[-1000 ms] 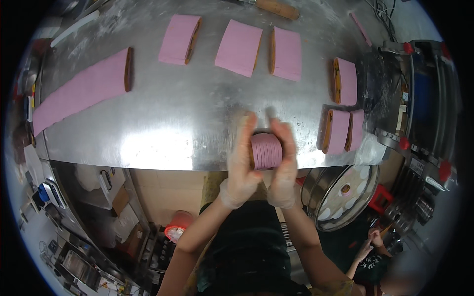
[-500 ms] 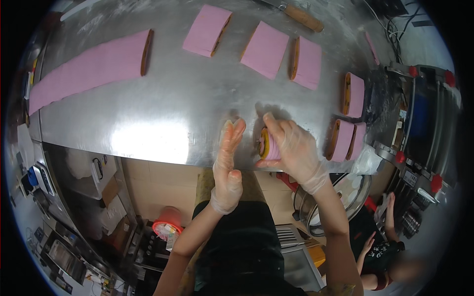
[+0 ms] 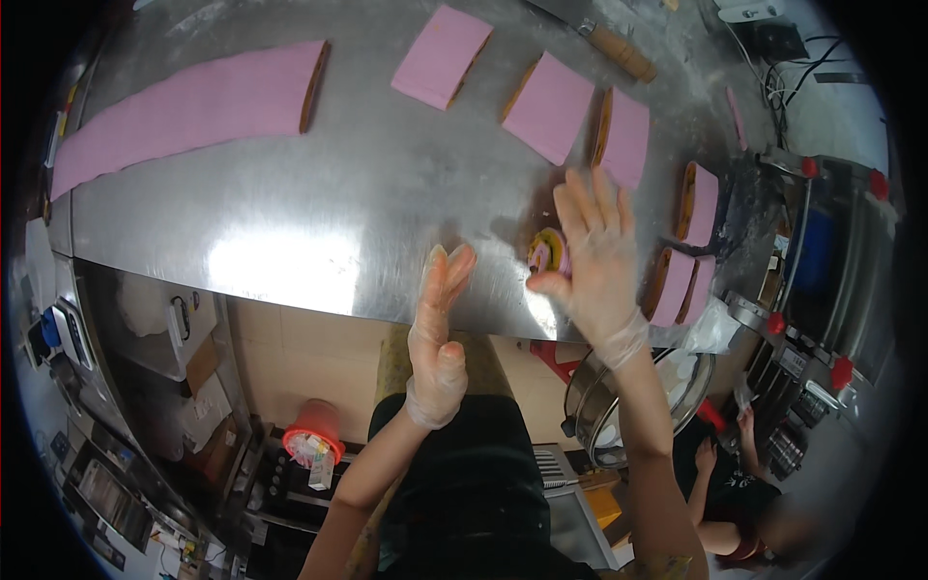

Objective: The recorder places liners in a steamer tray and then rolls pieces of bicolored dough into cylindrical shapes before placing them into the steamer.

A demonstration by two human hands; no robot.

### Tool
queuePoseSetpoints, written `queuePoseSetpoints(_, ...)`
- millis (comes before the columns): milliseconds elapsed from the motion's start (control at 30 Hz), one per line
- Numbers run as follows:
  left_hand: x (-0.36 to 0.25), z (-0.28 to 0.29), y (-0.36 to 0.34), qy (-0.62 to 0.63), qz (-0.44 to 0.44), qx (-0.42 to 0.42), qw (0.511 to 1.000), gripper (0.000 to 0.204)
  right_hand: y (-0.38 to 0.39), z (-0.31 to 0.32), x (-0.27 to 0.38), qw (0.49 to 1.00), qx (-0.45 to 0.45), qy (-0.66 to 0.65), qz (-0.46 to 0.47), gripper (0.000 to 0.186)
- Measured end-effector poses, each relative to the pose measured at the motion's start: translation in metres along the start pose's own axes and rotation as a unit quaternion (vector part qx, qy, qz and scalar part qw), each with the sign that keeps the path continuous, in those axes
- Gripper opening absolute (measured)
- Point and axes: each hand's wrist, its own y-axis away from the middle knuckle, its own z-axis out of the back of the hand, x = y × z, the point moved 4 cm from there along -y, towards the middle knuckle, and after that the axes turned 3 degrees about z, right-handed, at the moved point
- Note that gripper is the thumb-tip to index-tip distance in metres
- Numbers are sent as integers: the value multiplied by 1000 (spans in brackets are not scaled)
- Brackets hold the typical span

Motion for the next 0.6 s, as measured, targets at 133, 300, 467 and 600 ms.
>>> queuePoseSetpoints(133,-3,2,1,4,3,-3,1000,100,37,-15,31,996,41,-69,-43,107)
queuePoseSetpoints(300,-2,1,-1,-5,-2,-14,1000,102,8,-8,2,999,4,-9,-38,106)
queuePoseSetpoints(467,13,-8,-18,-132,-130,25,982,102,33,-18,21,995,-28,-94,-19,100)
queuePoseSetpoints(600,13,-47,-35,-159,-123,53,978,104,53,-8,10,868,-244,-408,-144,90)
